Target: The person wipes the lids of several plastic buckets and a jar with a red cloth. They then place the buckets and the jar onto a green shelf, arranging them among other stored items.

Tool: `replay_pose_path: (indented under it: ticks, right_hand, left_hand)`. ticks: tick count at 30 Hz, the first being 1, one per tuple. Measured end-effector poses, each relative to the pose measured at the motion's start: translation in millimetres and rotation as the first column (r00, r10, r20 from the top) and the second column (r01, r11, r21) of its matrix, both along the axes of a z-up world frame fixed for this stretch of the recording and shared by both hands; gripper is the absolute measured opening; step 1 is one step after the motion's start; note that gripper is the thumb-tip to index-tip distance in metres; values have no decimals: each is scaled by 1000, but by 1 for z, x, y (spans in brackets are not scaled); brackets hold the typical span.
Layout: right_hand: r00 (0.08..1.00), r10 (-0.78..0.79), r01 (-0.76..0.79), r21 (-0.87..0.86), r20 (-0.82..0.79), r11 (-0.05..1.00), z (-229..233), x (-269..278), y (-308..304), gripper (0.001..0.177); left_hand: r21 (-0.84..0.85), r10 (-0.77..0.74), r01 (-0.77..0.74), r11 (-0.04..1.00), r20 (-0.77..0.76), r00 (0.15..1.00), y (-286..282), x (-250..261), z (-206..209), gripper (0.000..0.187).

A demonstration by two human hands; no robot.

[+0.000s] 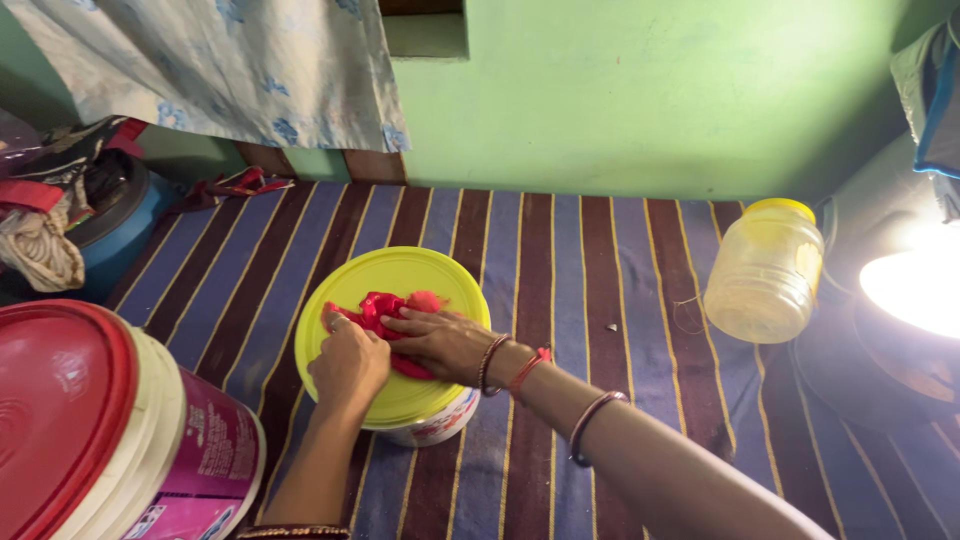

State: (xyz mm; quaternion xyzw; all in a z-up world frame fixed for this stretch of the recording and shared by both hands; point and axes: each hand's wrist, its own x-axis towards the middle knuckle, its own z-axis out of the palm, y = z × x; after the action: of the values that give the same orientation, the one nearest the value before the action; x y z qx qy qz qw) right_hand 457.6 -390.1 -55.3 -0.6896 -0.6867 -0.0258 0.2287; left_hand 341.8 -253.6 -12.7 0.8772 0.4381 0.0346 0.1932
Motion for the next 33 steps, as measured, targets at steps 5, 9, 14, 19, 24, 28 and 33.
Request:
replay_pose_path:
  ticks: [5, 9, 14, 19, 24, 28, 33]
  right_hand:
    - [941, -337, 336, 34, 41, 941, -3, 25, 6, 45]
    - [928, -367, 369, 31, -69, 929, -18, 9, 41, 51]
    - [947, -60, 78, 45, -315, 996, -38, -18, 32, 53]
    - [822, 66, 100, 258, -565, 961, -7, 23, -23, 61]
    - [383, -347, 582, -68, -856, 810, 26, 90, -110, 37]
    - [431, -617, 845, 54, -659, 533, 12, 155, -190, 36]
    - [27, -891, 963, -226, -454, 145, -17, 204, -286, 73]
  left_hand:
    - [-23, -8, 8, 1000, 11, 1000, 2, -2, 6, 61]
    - [-108, 59, -65, 992, -52, 997, -2, 2, 14, 65]
    - [260, 60, -40, 965, -69, 996, -33, 31, 24, 89]
    - [410, -176, 84, 908, 192, 966, -70, 80, 31, 91]
    - [413, -407, 256, 874, 336, 850, -119, 146, 9, 86]
    - [90, -399, 393, 915, 330, 855, -169, 197, -7, 102]
    - [-279, -394, 434, 856, 190, 899, -230, 256, -33, 119]
